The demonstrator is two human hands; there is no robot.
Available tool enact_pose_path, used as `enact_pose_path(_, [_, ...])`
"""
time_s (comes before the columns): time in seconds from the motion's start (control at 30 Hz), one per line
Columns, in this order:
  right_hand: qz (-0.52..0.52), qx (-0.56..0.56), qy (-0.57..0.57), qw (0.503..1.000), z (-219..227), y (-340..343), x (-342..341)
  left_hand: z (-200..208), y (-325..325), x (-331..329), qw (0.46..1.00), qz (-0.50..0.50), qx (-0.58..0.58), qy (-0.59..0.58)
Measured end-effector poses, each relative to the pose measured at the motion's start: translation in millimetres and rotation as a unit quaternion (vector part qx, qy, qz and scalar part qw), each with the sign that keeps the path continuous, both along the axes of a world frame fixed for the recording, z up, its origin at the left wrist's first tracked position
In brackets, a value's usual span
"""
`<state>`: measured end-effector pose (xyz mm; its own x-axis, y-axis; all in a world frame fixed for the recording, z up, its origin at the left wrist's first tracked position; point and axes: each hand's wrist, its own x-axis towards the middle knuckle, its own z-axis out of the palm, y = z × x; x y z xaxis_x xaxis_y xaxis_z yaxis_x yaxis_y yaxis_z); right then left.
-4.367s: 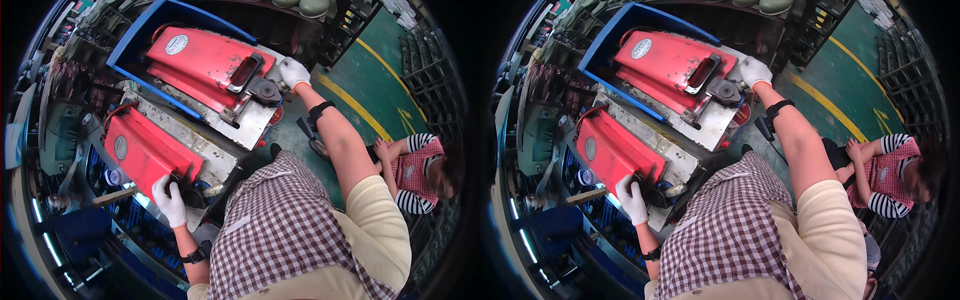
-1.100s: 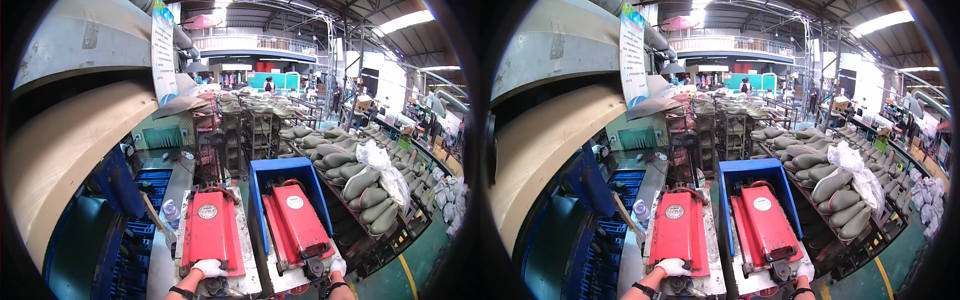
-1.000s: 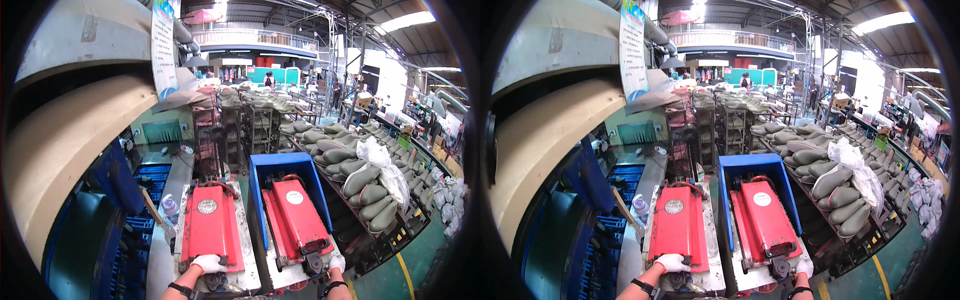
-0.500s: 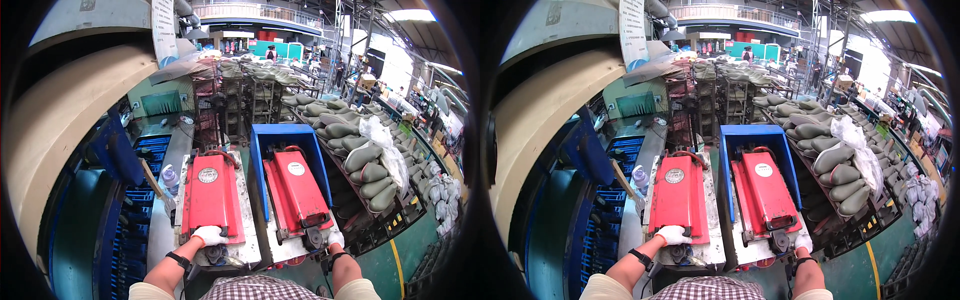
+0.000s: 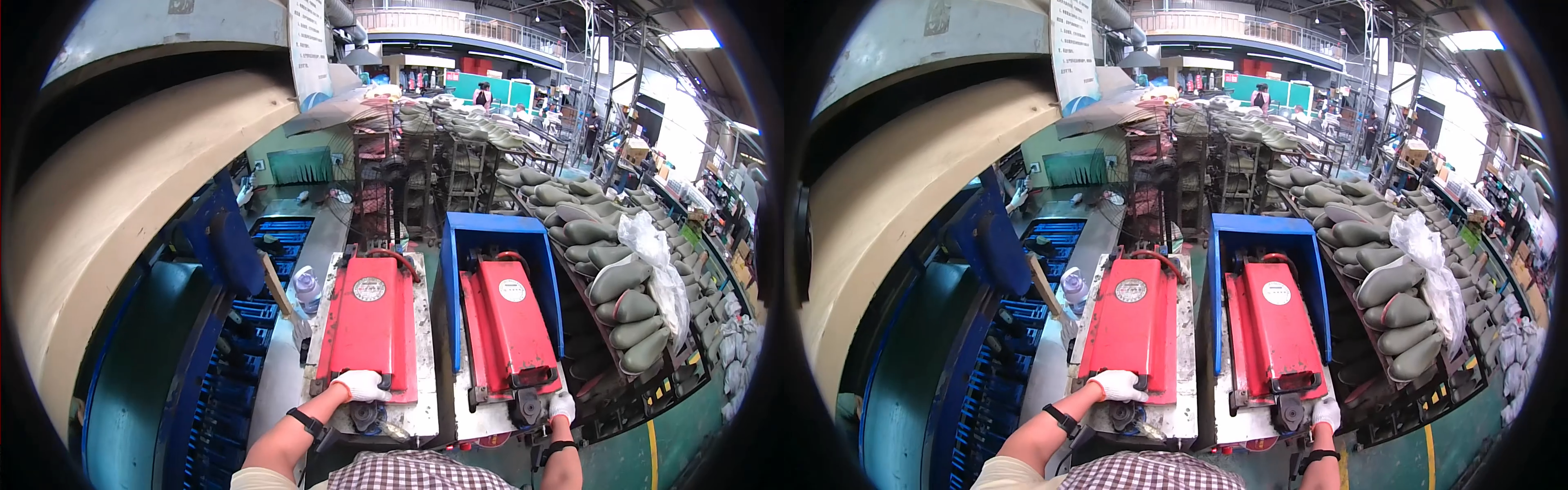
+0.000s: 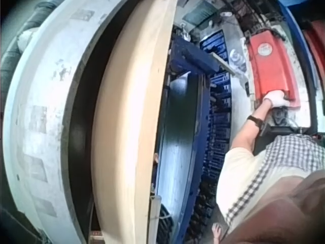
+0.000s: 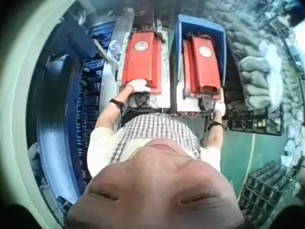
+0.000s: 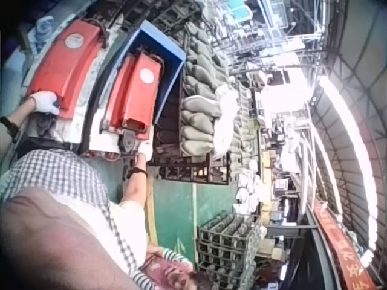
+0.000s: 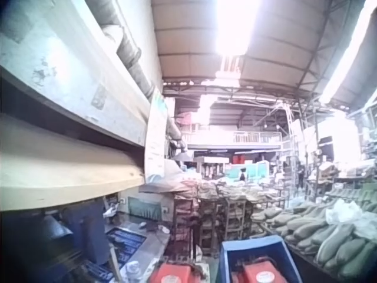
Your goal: Operating a shoe press and placing lasted shoe uppers onto a conveyor.
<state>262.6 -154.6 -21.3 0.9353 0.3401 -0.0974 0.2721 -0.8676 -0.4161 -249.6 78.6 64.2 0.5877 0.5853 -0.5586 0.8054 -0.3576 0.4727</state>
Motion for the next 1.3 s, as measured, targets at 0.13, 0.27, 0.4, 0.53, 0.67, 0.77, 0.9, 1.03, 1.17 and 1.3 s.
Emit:
enact_pose_path(0.13, [0.026, 0.025, -0.017, 0.999, -1.4, 2.4, -10.7, -13.6, 5.8, -9.5, 0.995, -0.033, 0.089, -0.017])
enact_pose_path(0.27, [0.038, 0.004, -0.008, 0.999, -5.6, -0.3, -3.3, -22.6, 5.2, -7.7, 0.994, -0.017, 0.104, -0.031])
enact_pose_path(0.4, [0.038, 0.007, -0.014, 0.999, -13.8, -3.5, 3.3, -24.6, 3.4, -7.1, 0.995, -0.019, 0.087, -0.042])
enact_pose_path(0.53, [0.033, 0.016, -0.018, 0.999, -10.5, 1.1, -2.2, -21.0, 0.7, -11.6, 0.993, -0.037, 0.105, -0.026])
enact_pose_path(0.67, [0.011, 0.074, -0.017, 0.997, -24.8, -9.3, 10.1, -13.4, 0.5, -4.9, 0.995, -0.03, 0.089, -0.024])
enact_pose_path(0.77, [0.024, 0.075, -0.047, 0.996, -32.0, -15.6, 21.4, -10.9, 2.6, 0.7, 0.998, -0.031, 0.058, -0.016])
enact_pose_path(0.9, [0.066, 0.258, -0.202, 0.943, 12.7, 14.2, -52.4, -8.1, 0.1, -7.2, 0.995, -0.041, 0.091, -0.006])
enact_pose_path(1.03, [0.147, 0.495, 0.054, 0.854, -17.8, 28.8, -133.3, -10.8, 0.4, -1.3, 0.994, -0.05, 0.095, -0.012])
enact_pose_path(1.17, [0.389, 0.193, 0.217, 0.874, 22.8, 55.4, -267.1, -16.0, -1.1, -15.3, 0.993, -0.041, 0.107, -0.007])
enact_pose_path(1.3, [0.501, 0.046, 0.403, 0.765, -20.6, 71.7, -331.7, -18.5, 0.3, -8.6, 0.992, -0.04, 0.12, -0.02])
